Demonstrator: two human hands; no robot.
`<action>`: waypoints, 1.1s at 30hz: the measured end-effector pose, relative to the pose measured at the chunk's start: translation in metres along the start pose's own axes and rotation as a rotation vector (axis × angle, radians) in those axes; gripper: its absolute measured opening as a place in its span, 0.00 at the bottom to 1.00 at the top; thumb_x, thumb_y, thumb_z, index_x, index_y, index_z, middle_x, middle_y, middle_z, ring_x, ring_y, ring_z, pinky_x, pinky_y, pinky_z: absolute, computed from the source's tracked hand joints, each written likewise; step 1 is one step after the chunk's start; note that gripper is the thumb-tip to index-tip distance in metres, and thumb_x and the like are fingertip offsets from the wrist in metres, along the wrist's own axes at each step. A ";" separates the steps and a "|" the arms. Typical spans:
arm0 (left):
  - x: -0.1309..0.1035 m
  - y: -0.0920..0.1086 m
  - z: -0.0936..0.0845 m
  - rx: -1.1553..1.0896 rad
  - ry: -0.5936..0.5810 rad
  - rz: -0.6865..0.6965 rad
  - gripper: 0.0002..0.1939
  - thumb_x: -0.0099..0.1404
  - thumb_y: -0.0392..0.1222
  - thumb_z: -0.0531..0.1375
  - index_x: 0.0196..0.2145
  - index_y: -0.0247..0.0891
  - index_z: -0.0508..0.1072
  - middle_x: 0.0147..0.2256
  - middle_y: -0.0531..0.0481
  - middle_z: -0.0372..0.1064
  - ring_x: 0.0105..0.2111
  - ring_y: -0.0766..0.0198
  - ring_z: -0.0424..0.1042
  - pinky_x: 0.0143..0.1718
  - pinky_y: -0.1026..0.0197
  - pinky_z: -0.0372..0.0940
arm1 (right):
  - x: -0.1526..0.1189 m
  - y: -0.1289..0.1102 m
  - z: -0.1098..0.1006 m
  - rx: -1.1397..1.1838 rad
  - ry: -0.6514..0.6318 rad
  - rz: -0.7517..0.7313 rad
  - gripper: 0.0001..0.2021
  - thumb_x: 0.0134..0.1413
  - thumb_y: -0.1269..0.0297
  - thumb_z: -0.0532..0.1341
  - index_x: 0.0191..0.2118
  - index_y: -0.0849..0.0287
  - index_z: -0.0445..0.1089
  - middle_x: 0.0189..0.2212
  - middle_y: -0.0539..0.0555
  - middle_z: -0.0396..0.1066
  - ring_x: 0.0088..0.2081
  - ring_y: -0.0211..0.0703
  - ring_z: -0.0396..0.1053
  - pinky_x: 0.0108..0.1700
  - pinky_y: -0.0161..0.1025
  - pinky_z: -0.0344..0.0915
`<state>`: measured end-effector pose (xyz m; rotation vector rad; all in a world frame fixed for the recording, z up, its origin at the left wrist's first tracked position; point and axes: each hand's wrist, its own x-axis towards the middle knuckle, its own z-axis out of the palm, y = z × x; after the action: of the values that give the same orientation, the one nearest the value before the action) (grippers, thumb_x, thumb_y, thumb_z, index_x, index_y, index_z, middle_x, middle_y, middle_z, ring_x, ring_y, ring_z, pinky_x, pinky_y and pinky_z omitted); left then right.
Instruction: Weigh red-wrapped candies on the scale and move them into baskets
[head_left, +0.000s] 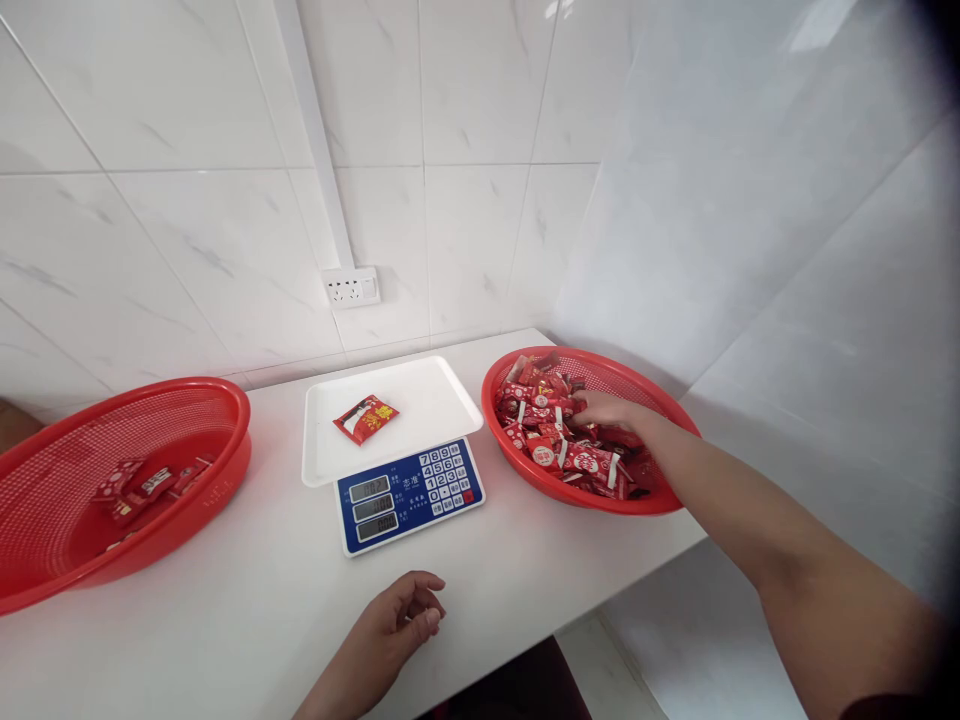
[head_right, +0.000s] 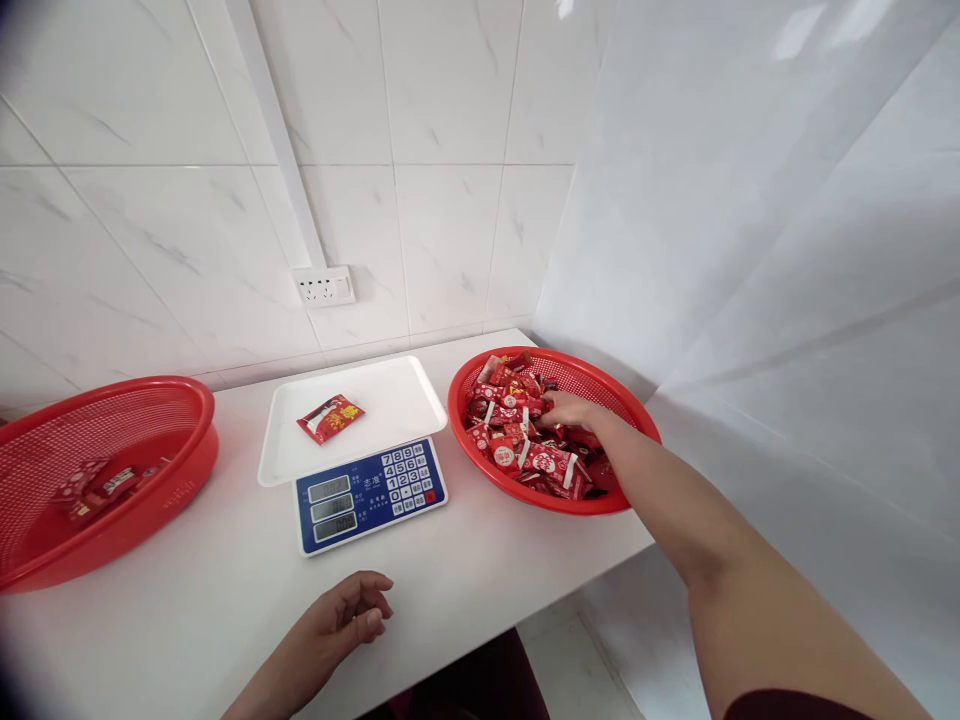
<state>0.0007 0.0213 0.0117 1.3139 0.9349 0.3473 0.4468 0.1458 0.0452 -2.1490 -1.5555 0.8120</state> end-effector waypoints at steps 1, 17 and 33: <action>0.000 0.000 0.000 0.005 -0.005 0.004 0.22 0.59 0.55 0.58 0.47 0.40 0.67 0.38 0.47 0.66 0.40 0.59 0.64 0.45 0.57 0.58 | -0.002 -0.003 -0.003 0.014 0.000 -0.002 0.13 0.34 0.69 0.70 0.32 0.62 0.72 0.29 0.53 0.74 0.34 0.47 0.70 0.37 0.39 0.63; 0.005 0.016 0.008 0.000 -0.050 0.148 0.22 0.61 0.53 0.58 0.49 0.40 0.66 0.42 0.44 0.67 0.43 0.58 0.66 0.45 0.55 0.61 | -0.068 -0.085 -0.036 0.419 0.000 -0.127 0.18 0.36 0.59 0.64 0.39 0.56 0.68 0.30 0.50 0.73 0.31 0.43 0.70 0.32 0.39 0.66; -0.004 0.022 0.010 -0.738 0.134 0.073 0.24 0.55 0.46 0.66 0.48 0.40 0.69 0.46 0.44 0.68 0.43 0.58 0.70 0.47 0.50 0.66 | -0.157 -0.191 0.147 -0.005 -0.682 -0.603 0.10 0.46 0.70 0.58 0.35 0.53 0.72 0.31 0.48 0.75 0.29 0.40 0.69 0.28 0.34 0.61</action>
<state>0.0114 0.0180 0.0333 0.6497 0.7584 0.7619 0.1769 0.0540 0.0838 -1.2953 -2.3485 1.3727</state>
